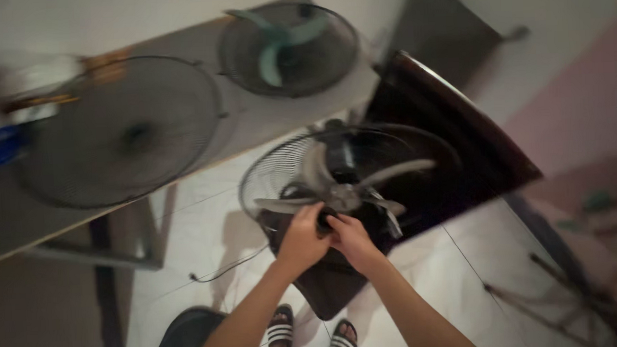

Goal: The person disassembles a standing electric fan by removing the front grille, fan blades, and rear grille, then reassembles the components in reverse order. The person handles the fan parts by hand and places them on a nearby table during disassembly.

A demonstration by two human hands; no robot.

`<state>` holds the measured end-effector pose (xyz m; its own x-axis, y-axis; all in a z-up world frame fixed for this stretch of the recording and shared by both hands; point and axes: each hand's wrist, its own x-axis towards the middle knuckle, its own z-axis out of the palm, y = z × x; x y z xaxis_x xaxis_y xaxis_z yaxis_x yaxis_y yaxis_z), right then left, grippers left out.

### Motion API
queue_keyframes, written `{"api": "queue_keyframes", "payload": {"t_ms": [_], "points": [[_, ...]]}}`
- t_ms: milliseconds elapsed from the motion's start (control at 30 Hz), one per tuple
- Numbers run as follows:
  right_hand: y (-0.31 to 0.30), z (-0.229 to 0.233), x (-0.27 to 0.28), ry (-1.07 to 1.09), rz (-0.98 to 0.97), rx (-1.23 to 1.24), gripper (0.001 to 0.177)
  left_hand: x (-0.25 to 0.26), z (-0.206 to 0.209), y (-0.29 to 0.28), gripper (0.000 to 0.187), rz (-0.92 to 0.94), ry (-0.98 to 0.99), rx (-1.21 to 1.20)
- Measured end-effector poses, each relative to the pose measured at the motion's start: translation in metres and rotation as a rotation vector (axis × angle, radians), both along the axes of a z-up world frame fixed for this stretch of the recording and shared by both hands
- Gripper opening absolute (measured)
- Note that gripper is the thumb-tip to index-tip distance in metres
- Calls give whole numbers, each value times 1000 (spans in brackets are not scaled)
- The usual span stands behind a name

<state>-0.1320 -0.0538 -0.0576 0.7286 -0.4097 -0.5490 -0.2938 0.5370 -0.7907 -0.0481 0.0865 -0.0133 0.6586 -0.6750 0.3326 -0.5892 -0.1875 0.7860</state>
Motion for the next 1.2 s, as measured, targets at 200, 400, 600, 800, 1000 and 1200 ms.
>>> {"api": "queue_keyframes", "payload": {"t_ms": [200,400,600,800,1000,1200], "points": [[9,18,18,-58,184,34,35,8,13,24,66,152,282,112],[30,33,44,-88,314,-15,32,24,32,56,62,299,254,101],[41,47,62,-177,390,-87,31,31,48,69,64,340,201,-11],[20,60,52,-225,309,40,37,27,54,49,63,278,157,-48],[-2,58,27,-130,349,-95,47,38,56,63,61,459,93,-88],[5,47,27,-101,377,-106,48,101,41,76,59,622,11,-80]]}}
